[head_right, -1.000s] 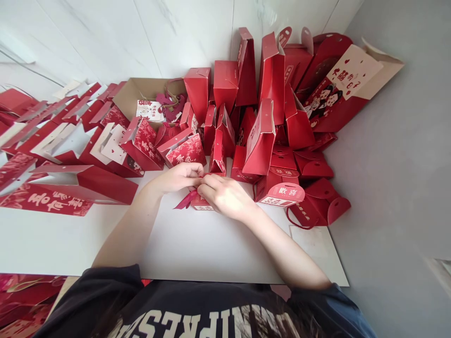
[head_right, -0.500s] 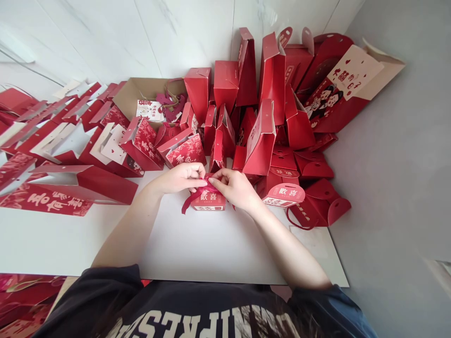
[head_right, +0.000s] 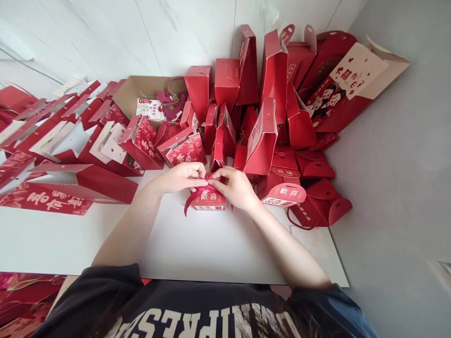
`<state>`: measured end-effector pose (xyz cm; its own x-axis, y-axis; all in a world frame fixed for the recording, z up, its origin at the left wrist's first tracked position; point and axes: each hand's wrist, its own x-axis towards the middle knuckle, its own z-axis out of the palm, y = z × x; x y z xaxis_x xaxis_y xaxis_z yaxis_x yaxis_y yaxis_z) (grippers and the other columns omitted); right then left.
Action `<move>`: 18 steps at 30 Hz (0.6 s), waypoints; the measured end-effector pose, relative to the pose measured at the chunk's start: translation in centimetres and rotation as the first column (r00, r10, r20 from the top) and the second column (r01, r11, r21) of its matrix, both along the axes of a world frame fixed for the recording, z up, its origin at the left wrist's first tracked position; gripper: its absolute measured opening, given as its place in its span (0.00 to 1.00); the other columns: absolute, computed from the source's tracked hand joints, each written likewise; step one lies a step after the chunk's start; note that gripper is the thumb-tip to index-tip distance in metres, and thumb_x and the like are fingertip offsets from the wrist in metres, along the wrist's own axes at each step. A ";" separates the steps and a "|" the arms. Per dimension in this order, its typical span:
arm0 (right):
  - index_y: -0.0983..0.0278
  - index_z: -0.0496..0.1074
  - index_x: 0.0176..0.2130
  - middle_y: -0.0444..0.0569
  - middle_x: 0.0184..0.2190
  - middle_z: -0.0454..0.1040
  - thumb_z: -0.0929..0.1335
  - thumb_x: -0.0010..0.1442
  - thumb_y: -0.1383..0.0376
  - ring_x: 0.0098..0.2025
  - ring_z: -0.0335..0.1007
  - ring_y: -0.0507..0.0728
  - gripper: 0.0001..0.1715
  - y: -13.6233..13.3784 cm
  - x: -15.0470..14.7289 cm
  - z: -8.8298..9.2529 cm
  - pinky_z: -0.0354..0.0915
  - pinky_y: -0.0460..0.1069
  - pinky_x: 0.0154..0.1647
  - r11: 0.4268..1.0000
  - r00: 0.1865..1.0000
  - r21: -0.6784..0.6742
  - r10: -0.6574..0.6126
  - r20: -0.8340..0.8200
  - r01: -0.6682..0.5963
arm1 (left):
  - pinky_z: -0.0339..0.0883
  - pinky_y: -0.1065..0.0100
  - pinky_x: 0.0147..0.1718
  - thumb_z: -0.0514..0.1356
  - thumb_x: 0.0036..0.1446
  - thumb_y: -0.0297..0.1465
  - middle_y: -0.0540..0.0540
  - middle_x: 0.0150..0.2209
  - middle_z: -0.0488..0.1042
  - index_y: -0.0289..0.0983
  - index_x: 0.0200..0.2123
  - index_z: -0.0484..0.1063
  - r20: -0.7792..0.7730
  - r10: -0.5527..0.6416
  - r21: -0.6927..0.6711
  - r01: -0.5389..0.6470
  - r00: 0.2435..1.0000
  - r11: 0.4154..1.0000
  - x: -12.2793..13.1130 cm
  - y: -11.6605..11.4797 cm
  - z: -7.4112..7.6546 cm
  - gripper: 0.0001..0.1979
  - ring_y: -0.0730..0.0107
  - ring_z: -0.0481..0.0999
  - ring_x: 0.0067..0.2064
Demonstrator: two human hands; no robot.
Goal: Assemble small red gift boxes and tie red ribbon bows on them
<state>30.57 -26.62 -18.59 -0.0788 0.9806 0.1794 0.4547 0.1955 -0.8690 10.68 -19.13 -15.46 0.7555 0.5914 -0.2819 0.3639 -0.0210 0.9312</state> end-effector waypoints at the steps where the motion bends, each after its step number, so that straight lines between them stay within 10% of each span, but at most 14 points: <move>1: 0.62 0.78 0.34 0.46 0.32 0.76 0.72 0.61 0.60 0.32 0.69 0.54 0.08 0.0 0.0 -0.1 0.64 0.50 0.37 1.000 1.000 0.023 0.007 -0.004 -0.007 | 0.70 0.71 0.31 0.63 0.58 0.33 0.53 0.26 0.70 0.36 0.33 0.64 -0.004 0.001 -0.004 -0.001 1.000 1.000 0.0 0.0 0.1 0.10 0.76 0.73 0.28; 18: 0.63 0.76 0.36 0.44 0.30 0.74 0.74 0.58 0.63 0.27 0.61 0.50 0.07 0.2 0.3 -0.9 0.60 0.47 0.29 0.984 0.970 0.002 0.174 -0.169 -0.176 | 0.71 0.69 0.35 0.63 0.59 0.33 0.49 0.31 0.78 0.35 0.37 0.68 -0.017 -0.061 -0.051 0.060 0.998 0.997 -0.5 0.4 0.3 0.08 0.74 0.76 0.31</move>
